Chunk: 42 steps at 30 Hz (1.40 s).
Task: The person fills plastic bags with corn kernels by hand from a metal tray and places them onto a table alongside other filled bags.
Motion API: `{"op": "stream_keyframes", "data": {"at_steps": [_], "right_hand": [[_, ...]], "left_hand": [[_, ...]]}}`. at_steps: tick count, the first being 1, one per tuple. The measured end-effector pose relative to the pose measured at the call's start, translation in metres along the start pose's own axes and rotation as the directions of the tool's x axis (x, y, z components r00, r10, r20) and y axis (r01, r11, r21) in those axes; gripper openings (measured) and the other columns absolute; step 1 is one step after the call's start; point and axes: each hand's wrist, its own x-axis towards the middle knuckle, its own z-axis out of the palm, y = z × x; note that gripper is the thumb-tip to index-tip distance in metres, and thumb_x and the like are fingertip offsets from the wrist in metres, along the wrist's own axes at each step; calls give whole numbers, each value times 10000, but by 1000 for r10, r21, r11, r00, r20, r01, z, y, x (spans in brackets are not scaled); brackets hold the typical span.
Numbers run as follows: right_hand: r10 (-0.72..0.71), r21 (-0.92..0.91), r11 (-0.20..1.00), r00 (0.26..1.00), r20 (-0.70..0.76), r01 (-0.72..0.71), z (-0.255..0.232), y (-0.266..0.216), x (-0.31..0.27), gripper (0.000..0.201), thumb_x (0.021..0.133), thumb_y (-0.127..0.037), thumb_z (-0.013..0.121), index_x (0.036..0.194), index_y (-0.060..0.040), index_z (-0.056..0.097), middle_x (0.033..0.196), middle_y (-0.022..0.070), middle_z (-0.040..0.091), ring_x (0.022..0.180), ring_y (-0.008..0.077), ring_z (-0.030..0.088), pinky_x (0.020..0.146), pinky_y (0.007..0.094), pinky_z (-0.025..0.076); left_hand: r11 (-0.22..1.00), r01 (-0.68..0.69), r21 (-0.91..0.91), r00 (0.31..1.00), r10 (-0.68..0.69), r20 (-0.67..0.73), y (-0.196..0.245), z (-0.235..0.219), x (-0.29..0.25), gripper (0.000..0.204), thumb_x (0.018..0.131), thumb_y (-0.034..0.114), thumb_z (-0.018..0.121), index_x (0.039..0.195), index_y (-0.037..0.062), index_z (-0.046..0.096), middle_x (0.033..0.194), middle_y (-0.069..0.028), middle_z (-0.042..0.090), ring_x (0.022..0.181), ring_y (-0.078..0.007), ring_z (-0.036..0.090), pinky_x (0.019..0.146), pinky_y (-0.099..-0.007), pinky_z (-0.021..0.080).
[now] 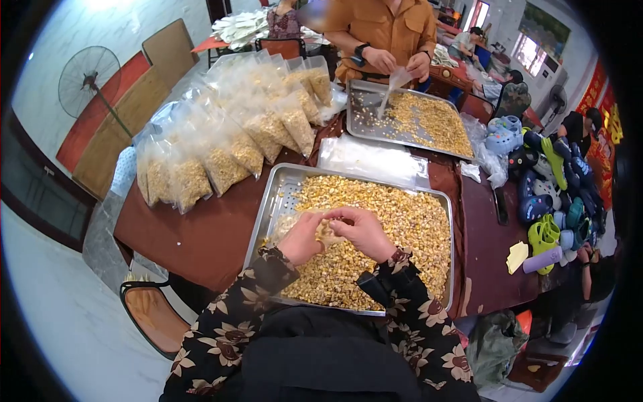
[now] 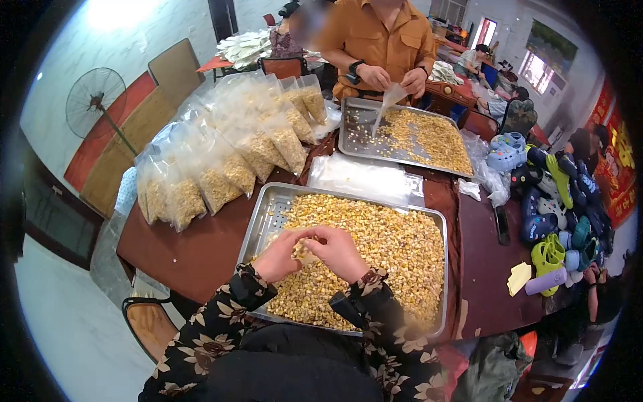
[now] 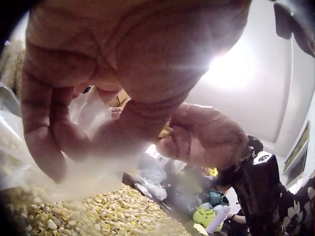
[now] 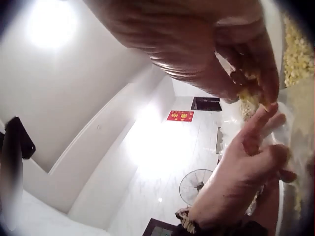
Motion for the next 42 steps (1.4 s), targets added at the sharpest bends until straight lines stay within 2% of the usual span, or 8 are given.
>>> {"op": "stream_keyframes", "data": {"at_steps": [8,11,18,24,26,32,35,42], "right_hand": [[212,324,925,977,-11,-197,-39,25,6,217,833,-114,604,1009,4,648,916,94,658,779,145,639,693,276,516],[7,-478,879,1000,10,-2,-57,64,6,368,770,-253,639,1051,-16,631,984,199,634,937,331,605,853,381,477],[181,-843,532,983,17,-83,-34,83,1,413,730,-344,690,1056,-98,629,1057,142,587,1032,342,526,830,477,454],[253,-854,514,965,62,-80,-11,63,-28,417,743,-285,685,1108,-112,581,1044,162,531,1048,356,491,826,463,463],[163,-831,550,987,8,-84,-3,75,-35,335,762,-223,665,1057,-92,573,1015,172,522,998,364,510,803,454,469],[-11,-587,805,988,-157,-84,-13,111,-38,197,779,-139,645,952,-49,616,812,150,580,774,263,596,662,381,474],[473,34,880,872,-128,-473,-22,68,-34,165,822,-105,645,959,-23,607,777,51,601,695,84,586,550,237,465],[316,394,884,943,-101,-253,-2,-1,-8,160,844,-95,633,983,-23,600,835,14,599,719,97,582,640,247,513]], "left_hand": [[998,-10,55,995,15,-96,-2,-12,-9,622,724,49,639,1303,17,413,1253,-195,467,1145,-337,482,962,-360,405],[999,39,-26,995,-41,-89,-15,-43,-18,631,735,14,597,1334,24,399,1267,-132,475,1073,-252,525,892,-313,444],[947,221,-234,966,-245,-78,-2,-74,-28,607,728,-9,557,1320,10,421,1211,-122,516,813,-147,587,680,-278,488],[983,152,-107,983,-161,-85,-1,-55,-16,594,729,24,561,1306,-9,424,1231,-164,506,1032,-263,556,851,-312,455],[996,64,-63,990,-71,-121,-10,-47,-13,573,735,50,616,1282,-4,451,1135,-100,534,901,-172,556,755,-267,466],[998,-12,60,999,14,-47,6,-46,-13,636,758,157,645,1293,-66,383,1277,-227,443,1192,-371,433,993,-379,378],[992,-71,107,996,76,-50,-6,-36,-12,708,736,161,668,1324,-62,343,1258,-225,427,1156,-350,451,975,-363,383],[996,-75,-38,996,77,47,-5,-33,-9,691,735,155,683,1304,-60,356,1255,-249,415,1194,-391,416,996,-388,376]]}}
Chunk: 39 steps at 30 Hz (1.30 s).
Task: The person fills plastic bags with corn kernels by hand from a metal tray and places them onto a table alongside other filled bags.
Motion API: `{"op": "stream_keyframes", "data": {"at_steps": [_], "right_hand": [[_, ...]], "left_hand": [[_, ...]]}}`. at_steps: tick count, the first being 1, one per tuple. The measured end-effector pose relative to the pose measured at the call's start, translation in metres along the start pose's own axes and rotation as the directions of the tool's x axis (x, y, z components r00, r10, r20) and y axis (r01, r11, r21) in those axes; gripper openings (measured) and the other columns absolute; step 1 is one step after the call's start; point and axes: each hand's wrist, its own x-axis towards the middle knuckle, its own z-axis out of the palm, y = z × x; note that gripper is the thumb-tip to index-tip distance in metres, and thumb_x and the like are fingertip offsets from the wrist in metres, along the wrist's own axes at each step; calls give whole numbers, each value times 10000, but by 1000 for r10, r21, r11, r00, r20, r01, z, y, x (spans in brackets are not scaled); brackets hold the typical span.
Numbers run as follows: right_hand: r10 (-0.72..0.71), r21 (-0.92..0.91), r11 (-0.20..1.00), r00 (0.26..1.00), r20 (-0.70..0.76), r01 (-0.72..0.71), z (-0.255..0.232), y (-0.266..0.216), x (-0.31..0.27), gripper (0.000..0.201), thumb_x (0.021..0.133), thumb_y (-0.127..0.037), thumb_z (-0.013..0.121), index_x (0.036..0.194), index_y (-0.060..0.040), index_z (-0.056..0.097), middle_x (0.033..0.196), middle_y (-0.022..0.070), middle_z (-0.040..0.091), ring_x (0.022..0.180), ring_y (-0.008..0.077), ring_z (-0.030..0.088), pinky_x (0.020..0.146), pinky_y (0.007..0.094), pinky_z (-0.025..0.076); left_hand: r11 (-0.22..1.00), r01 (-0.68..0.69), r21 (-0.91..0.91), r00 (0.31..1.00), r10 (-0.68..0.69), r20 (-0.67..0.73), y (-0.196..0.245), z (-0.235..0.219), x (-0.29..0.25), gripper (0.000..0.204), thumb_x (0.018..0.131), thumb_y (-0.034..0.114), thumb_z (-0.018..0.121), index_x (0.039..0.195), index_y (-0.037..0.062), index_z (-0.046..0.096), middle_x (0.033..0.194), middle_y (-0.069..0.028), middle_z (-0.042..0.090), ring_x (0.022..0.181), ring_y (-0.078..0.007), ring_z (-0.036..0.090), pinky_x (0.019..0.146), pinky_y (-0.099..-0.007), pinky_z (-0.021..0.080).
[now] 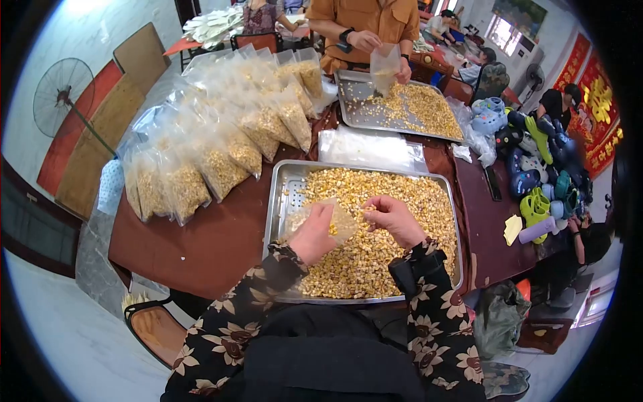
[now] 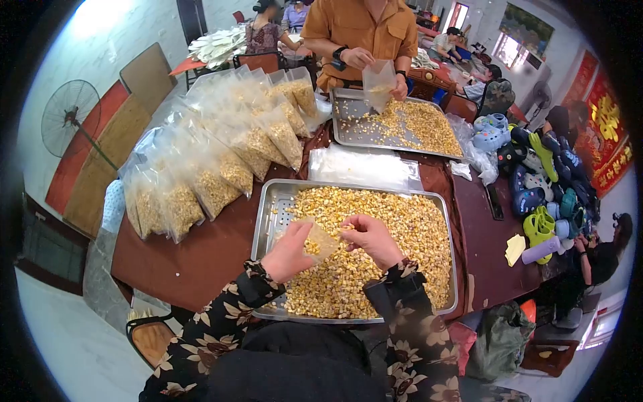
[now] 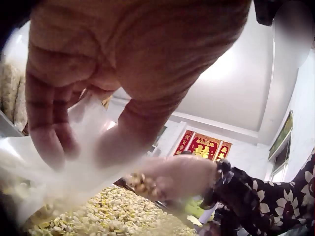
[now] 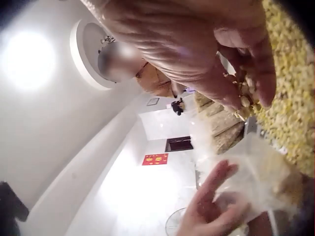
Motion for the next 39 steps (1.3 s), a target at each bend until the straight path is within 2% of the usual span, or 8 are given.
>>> {"op": "stream_keyframes", "data": {"at_steps": [9,16,18,20,24,26,29,39], "right_hand": [[-162,-445,892,978,-135,86,63,-18,4,167,842,-52,619,992,19,604,850,25,613,731,88,600,649,225,518],[-54,-85,996,962,-267,32,41,-7,3,219,858,-72,613,1057,17,605,909,47,615,833,105,592,703,243,517],[-96,-222,975,937,-336,20,25,10,-4,290,842,-105,635,1105,12,602,983,73,628,901,120,580,742,258,495],[-269,-766,630,888,-372,-130,3,21,-20,357,817,-142,660,1136,7,598,1037,92,635,918,127,578,761,269,479],[-131,-552,812,861,-491,-191,-48,45,-61,319,795,-184,669,1062,-13,639,949,89,655,836,129,603,742,266,477],[-149,-566,802,852,-501,-193,-74,59,-78,293,807,-171,658,1041,6,639,907,75,660,800,128,601,727,265,474],[-146,-519,827,810,-567,-214,-99,71,-100,300,795,-176,662,1029,9,643,901,88,659,801,147,600,735,282,476],[-294,-796,435,770,-566,-420,-112,90,-87,401,763,-245,667,1102,-42,596,1082,188,554,1061,355,485,878,457,425]], "left_hand": [[993,-115,-31,992,116,46,-19,-11,6,620,694,83,673,1226,-27,375,1155,-241,410,1045,-418,493,877,-416,448],[977,-169,-128,984,175,40,-33,-13,10,614,700,49,640,1246,-30,370,1131,-236,414,1042,-409,487,883,-400,442],[974,-158,-161,983,170,64,-33,-18,12,600,706,38,623,1251,-31,380,1127,-236,419,1041,-405,487,890,-397,436],[972,-150,-181,982,168,90,-33,-22,9,587,713,28,605,1255,-31,389,1123,-236,424,1041,-402,488,897,-395,431],[976,-100,-195,985,125,119,-40,-51,3,555,750,-7,545,1292,-3,427,1129,-129,453,926,-185,528,755,-291,480],[820,189,-540,973,-81,217,-40,-81,-7,560,745,-37,504,1299,-11,427,1149,-108,489,906,-149,557,718,-256,504],[676,155,-721,986,-147,74,-69,-94,-18,548,766,-90,454,1305,1,429,1150,-57,501,802,-98,556,632,-223,481],[986,118,-114,976,-136,-167,1,-33,-8,518,712,-33,533,1227,-27,483,1102,-125,513,793,-183,525,731,-273,439]]}}
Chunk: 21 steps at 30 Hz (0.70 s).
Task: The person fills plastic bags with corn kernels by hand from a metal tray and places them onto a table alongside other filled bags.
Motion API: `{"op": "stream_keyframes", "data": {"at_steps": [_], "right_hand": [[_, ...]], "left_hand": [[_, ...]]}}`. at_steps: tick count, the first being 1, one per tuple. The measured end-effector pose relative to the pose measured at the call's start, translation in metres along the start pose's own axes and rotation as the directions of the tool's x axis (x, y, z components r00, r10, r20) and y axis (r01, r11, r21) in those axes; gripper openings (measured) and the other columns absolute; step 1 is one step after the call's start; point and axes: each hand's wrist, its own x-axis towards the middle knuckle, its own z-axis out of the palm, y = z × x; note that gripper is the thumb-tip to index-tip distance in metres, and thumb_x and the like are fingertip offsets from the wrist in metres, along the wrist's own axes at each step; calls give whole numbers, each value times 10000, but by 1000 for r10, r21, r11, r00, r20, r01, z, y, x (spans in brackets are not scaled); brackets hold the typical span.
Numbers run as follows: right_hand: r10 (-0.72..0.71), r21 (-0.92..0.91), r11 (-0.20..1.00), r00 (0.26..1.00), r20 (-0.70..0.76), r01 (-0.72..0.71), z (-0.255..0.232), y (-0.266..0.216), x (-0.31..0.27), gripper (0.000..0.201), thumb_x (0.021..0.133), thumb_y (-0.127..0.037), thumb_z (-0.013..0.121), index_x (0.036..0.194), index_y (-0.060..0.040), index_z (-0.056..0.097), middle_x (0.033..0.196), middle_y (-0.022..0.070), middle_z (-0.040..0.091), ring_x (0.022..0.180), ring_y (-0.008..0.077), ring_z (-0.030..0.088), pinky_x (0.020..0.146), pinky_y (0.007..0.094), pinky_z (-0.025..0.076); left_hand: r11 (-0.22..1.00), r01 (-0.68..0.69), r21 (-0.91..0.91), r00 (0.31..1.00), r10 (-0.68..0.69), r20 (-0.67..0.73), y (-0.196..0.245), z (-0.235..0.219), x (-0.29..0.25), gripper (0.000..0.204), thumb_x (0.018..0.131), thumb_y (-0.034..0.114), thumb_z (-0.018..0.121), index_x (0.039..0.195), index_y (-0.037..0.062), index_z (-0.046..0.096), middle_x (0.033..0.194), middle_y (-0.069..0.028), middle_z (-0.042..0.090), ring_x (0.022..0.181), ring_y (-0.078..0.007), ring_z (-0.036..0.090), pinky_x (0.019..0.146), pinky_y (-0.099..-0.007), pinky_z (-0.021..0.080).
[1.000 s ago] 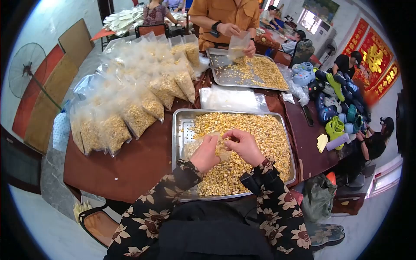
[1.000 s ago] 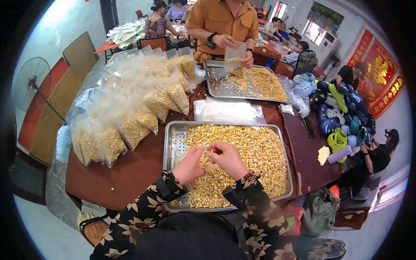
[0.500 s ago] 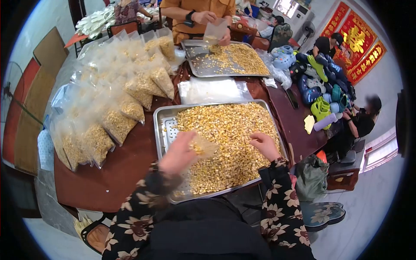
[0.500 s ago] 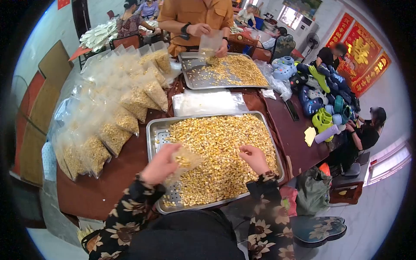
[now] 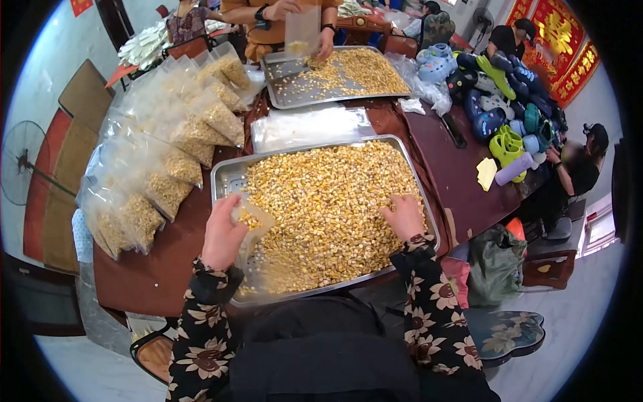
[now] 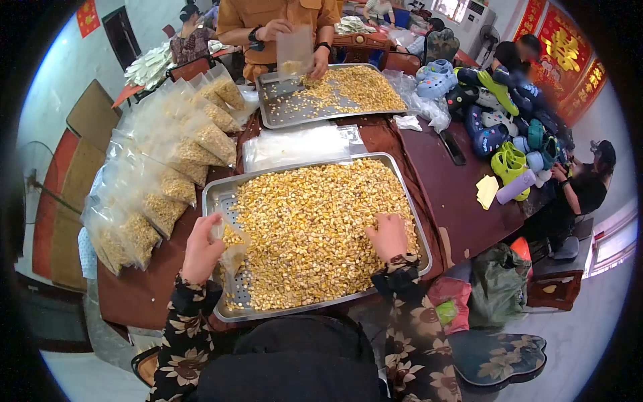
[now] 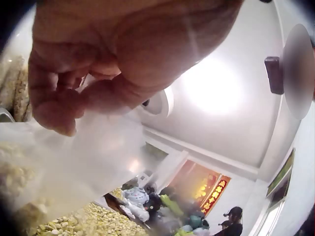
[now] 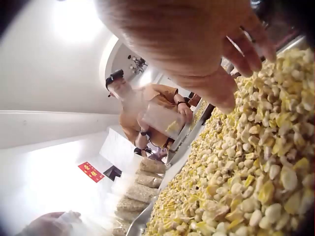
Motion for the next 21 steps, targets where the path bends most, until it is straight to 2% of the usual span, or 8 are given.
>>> {"op": "stream_keyframes", "data": {"at_steps": [1,4,9,13,15,17,18,21], "right_hand": [[22,-42,999,999,29,-21,3,-7,1,405,762,-259,668,1098,-44,597,1072,189,551,1047,358,490,872,457,428],[-92,70,994,995,39,89,15,-24,2,440,747,-264,702,1108,-33,605,1058,178,548,1026,347,506,876,430,430],[-191,129,977,963,192,168,23,-57,-4,337,737,-212,694,1010,-37,603,1073,174,525,997,340,517,828,420,447],[-316,312,911,942,110,269,49,-38,18,204,726,-142,659,894,-32,620,911,172,593,913,386,534,815,436,447],[-416,323,857,909,-24,401,47,-41,25,139,748,-110,644,860,-29,626,756,133,607,744,307,599,701,383,491],[-253,591,807,905,341,3,16,-63,29,153,754,-113,631,882,-30,635,777,112,611,746,231,612,676,361,491],[-297,674,738,884,361,-27,10,-73,31,164,774,-131,638,888,-13,632,729,69,601,630,139,585,573,304,484],[-404,818,559,815,414,-138,-18,-119,26,141,826,-103,621,915,6,613,695,13,575,532,77,547,498,218,457]], "left_hand": [[1000,1,8,1000,-1,-4,2,8,0,518,712,-33,533,1227,-27,483,1102,-125,513,793,-183,525,731,-273,439],[959,-147,241,989,149,11,0,30,1,573,719,16,600,1256,-56,414,1173,-208,462,1116,-372,466,951,-376,390],[948,-142,286,990,142,22,4,51,-2,682,713,100,682,1314,-11,379,1156,-217,455,1105,-369,462,951,-367,384],[960,-46,276,994,16,110,6,51,-2,761,691,35,687,1359,18,325,1241,-237,394,1158,-406,428,988,-384,384],[962,-135,236,983,100,154,6,51,-3,750,703,58,652,1364,-9,305,1240,-240,411,1161,-389,424,1013,-375,347],[968,-143,206,982,114,149,0,50,0,747,694,36,636,1361,-24,307,1319,-248,388,1238,-380,383,1054,-372,314],[964,-154,215,978,119,171,-3,49,2,745,692,28,627,1362,-30,306,1345,-249,377,1271,-368,359,1067,-368,300],[977,-134,163,973,99,209,3,41,5,741,686,-23,597,1363,-33,295,1395,-268,334,1324,-374,297,1088,-361,278]]}}
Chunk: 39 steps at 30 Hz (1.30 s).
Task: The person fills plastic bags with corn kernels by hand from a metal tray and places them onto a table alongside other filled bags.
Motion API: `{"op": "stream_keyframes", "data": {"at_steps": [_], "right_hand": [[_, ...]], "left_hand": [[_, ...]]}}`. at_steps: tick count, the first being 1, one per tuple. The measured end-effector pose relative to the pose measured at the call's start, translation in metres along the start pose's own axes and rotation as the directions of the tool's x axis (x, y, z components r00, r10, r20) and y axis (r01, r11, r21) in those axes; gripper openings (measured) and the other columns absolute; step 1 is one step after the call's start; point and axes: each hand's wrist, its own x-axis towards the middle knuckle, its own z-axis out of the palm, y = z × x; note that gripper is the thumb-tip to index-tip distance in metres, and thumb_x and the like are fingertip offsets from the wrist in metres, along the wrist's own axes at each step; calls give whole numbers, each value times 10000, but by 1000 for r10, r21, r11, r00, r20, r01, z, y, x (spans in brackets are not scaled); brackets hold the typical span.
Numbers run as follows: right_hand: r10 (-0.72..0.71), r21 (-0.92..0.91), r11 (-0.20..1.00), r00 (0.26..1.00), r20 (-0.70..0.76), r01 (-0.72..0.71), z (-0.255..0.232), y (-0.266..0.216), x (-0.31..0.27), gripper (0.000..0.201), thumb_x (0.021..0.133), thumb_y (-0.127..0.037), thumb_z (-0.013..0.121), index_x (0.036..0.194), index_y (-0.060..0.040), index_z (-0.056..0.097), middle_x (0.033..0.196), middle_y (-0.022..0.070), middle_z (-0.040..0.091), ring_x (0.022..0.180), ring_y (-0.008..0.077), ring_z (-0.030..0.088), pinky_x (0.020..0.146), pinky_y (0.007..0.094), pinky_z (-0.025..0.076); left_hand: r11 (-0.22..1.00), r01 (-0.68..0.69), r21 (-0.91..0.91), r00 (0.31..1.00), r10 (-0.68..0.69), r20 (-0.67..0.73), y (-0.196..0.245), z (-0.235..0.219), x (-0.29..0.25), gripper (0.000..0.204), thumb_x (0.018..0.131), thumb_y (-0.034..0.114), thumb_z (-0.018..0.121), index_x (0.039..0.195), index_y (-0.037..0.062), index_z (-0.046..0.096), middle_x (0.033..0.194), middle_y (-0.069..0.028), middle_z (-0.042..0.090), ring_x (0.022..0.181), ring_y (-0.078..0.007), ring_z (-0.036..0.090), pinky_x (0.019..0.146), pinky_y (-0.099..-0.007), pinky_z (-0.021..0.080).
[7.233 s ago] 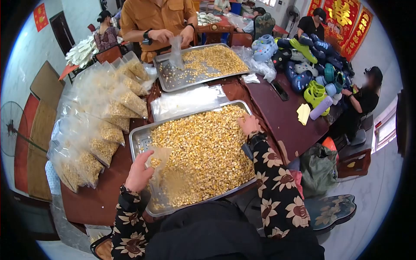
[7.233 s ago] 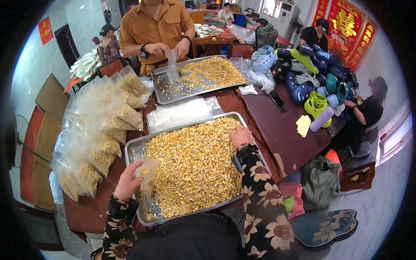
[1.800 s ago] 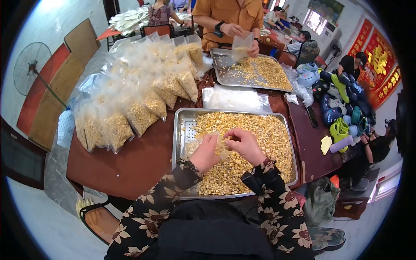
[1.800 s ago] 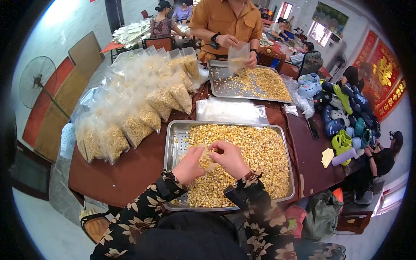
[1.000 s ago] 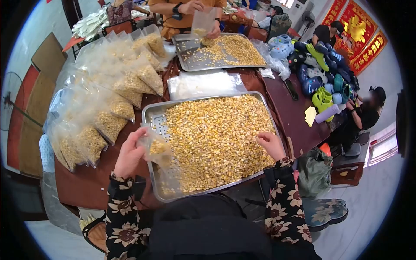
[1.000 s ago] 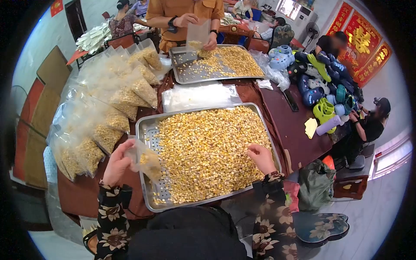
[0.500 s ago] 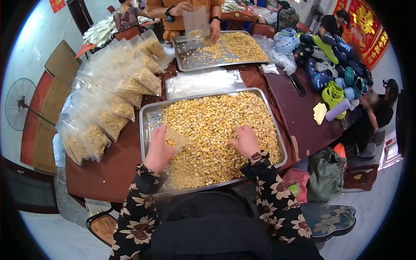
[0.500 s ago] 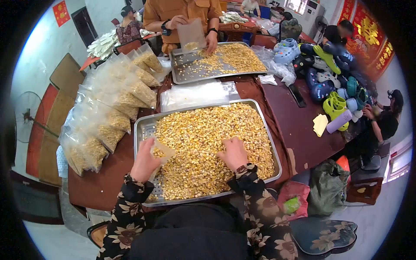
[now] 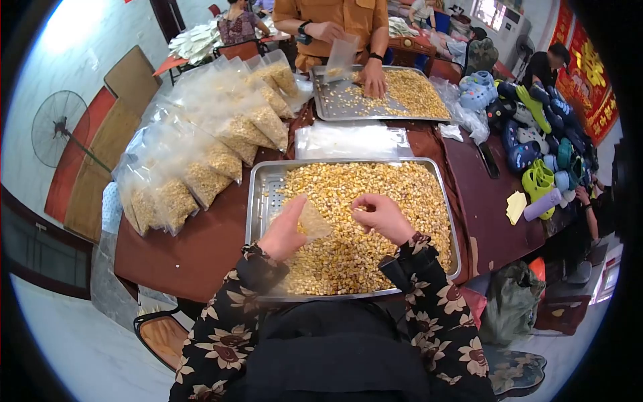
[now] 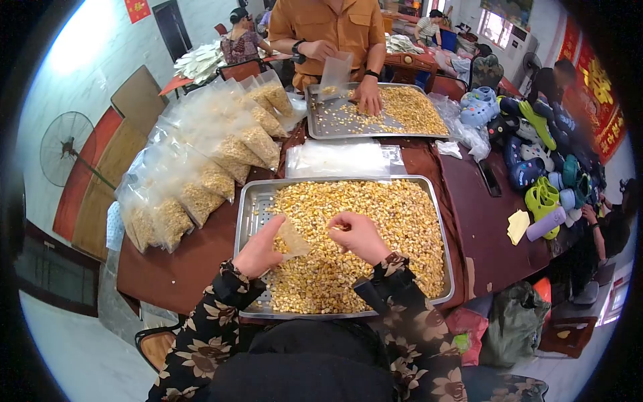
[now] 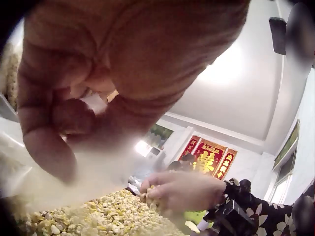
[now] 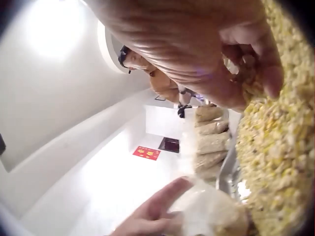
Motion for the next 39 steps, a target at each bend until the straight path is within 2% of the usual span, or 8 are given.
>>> {"op": "stream_keyframes", "data": {"at_steps": [9,11,15,23,26,29,33,39], "right_hand": [[-188,-138,969,975,120,204,70,-42,26,164,859,-86,595,973,24,639,813,51,627,689,91,604,590,234,518],[-115,-61,991,986,118,123,72,-51,24,167,868,-67,577,991,24,644,832,58,635,703,93,611,600,239,530],[-150,-25,988,988,41,151,56,-43,25,173,862,-69,576,992,24,642,842,61,640,717,91,619,582,232,524],[-94,-275,958,995,-42,79,-2,26,24,226,820,-141,607,989,3,651,841,85,648,727,149,613,624,280,518],[-150,-568,815,989,-10,118,-9,38,14,304,776,-222,654,1009,-26,654,893,137,646,809,263,614,781,353,492],[-238,-891,385,958,158,243,-6,67,13,536,706,-402,718,1142,-112,601,1150,161,541,1078,346,498,923,451,406],[43,-940,341,999,5,-10,3,40,-8,660,685,-469,733,1242,-173,540,1318,167,428,1202,382,396,966,490,378],[-30,-907,421,999,-37,-21,15,63,-21,486,730,-330,711,1156,-145,569,1121,154,502,1001,345,507,824,445,454]], "left_hand": [[986,51,-158,999,-48,23,10,-25,-8,728,714,7,623,1371,9,310,1286,-236,454,1221,-321,448,983,-352,389],[945,101,-310,992,-72,104,13,-32,-10,770,716,-22,542,1425,10,244,1179,-172,524,809,-177,609,677,-278,511],[843,311,-438,944,-224,241,0,-60,-20,783,722,-23,537,1442,68,242,873,-95,590,580,-99,544,514,-234,465],[794,247,-556,968,-228,106,-6,-95,-43,773,714,-7,538,1433,26,254,717,-29,551,574,-74,521,517,-231,459],[809,238,-538,970,-219,101,-10,-77,-41,767,715,-1,540,1431,34,267,689,-23,542,566,-73,516,511,-235,459],[866,239,-439,970,-232,71,-10,-64,-37,764,721,10,547,1434,50,275,653,-29,529,537,-84,508,493,-254,452],[863,234,-448,967,-253,18,4,-43,-34,757,732,-4,543,1434,49,267,687,-41,535,546,-88,511,493,-253,440],[874,220,-433,969,-246,-4,19,-19,-25,756,737,-3,549,1428,17,245,850,-110,598,641,-116,561,561,-258,469]]}}
